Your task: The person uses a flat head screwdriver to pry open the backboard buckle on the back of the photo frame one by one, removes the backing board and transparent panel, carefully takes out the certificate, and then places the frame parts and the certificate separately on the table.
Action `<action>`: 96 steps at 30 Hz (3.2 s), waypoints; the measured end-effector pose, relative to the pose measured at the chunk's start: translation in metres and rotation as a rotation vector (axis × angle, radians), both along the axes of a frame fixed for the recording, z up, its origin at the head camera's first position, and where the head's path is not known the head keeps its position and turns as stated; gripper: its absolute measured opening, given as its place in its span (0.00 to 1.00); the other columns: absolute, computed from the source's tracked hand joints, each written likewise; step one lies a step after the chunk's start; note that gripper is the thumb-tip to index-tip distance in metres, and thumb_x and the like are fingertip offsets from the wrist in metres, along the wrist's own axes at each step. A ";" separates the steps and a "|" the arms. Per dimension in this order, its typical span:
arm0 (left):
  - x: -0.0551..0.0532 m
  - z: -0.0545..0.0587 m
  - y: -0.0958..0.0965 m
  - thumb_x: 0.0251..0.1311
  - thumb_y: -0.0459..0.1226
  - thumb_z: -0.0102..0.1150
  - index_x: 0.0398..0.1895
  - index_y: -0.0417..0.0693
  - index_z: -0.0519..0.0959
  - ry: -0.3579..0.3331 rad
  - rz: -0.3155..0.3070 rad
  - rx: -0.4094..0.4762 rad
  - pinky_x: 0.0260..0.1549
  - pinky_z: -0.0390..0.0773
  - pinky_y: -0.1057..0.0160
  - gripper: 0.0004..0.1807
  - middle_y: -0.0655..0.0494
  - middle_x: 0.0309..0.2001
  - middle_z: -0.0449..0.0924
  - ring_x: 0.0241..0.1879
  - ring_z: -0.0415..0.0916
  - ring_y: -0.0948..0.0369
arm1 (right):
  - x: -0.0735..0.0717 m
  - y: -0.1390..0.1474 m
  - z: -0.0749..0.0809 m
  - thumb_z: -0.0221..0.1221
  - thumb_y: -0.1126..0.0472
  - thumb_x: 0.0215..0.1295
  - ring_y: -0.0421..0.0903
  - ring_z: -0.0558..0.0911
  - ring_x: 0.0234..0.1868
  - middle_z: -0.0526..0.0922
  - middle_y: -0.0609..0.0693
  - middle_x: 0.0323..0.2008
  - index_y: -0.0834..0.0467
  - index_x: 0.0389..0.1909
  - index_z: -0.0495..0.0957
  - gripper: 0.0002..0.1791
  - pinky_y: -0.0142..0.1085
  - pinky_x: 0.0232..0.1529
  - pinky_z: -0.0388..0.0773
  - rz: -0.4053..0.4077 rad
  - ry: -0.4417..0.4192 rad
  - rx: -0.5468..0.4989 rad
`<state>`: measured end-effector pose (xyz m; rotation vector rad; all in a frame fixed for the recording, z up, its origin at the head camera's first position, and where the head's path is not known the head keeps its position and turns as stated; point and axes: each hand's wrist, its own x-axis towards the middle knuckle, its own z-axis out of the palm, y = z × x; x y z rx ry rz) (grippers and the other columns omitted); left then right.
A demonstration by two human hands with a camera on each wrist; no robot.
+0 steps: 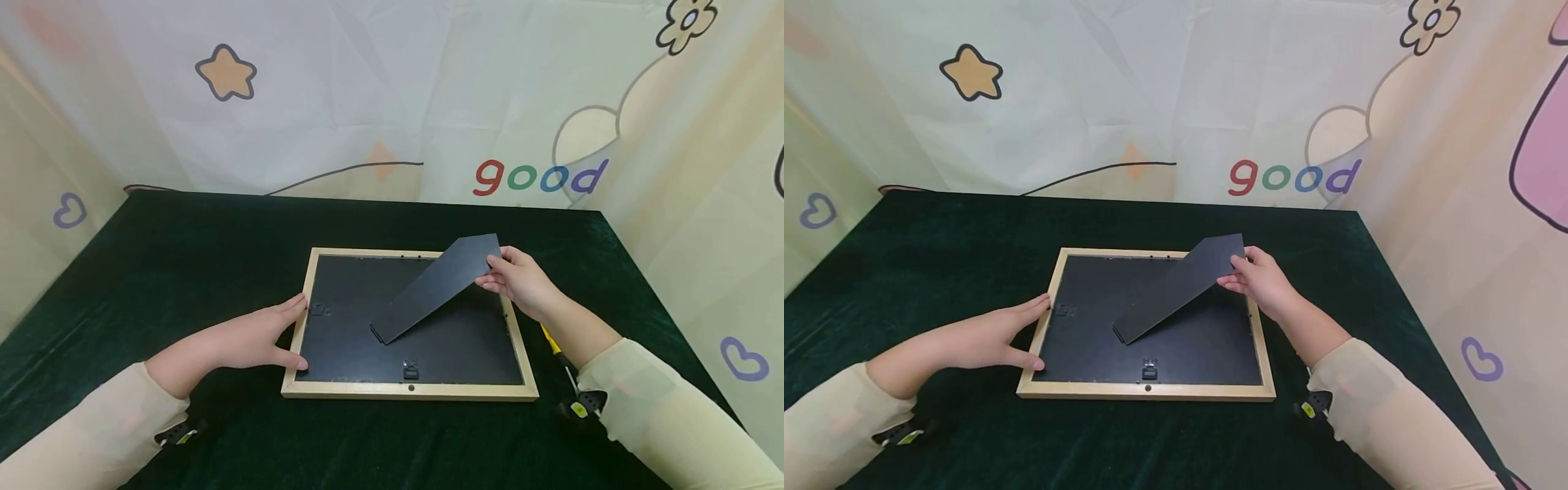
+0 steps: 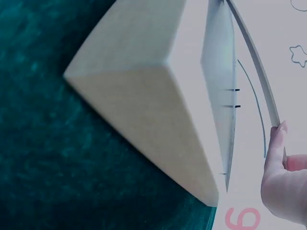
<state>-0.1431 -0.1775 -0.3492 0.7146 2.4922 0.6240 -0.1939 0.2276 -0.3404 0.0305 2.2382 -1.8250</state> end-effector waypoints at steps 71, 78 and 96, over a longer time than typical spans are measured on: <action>-0.034 -0.004 0.025 0.65 0.41 0.50 0.29 0.44 0.76 0.216 0.229 -0.265 0.17 0.65 0.66 0.11 0.54 0.17 0.68 0.17 0.66 0.60 | -0.001 -0.001 0.009 0.41 0.59 0.75 0.38 0.82 0.33 0.74 0.54 0.37 0.69 0.60 0.54 0.21 0.28 0.42 0.77 -0.014 -0.011 -0.001; -0.028 -0.015 0.012 0.62 0.43 0.57 0.42 0.42 0.77 0.311 0.191 -0.154 0.22 0.72 0.63 0.13 0.53 0.27 0.75 0.24 0.71 0.60 | -0.001 0.001 0.007 0.41 0.60 0.75 0.39 0.83 0.34 0.74 0.53 0.36 0.69 0.59 0.55 0.20 0.28 0.42 0.77 -0.018 -0.007 -0.007; -0.013 -0.003 0.000 0.54 0.45 0.61 0.69 0.49 0.62 0.269 -0.153 -0.176 0.48 0.74 0.52 0.37 0.45 0.70 0.52 0.61 0.65 0.48 | -0.001 -0.003 0.011 0.42 0.59 0.74 0.39 0.82 0.33 0.74 0.53 0.35 0.67 0.56 0.58 0.18 0.27 0.42 0.77 -0.017 0.018 -0.049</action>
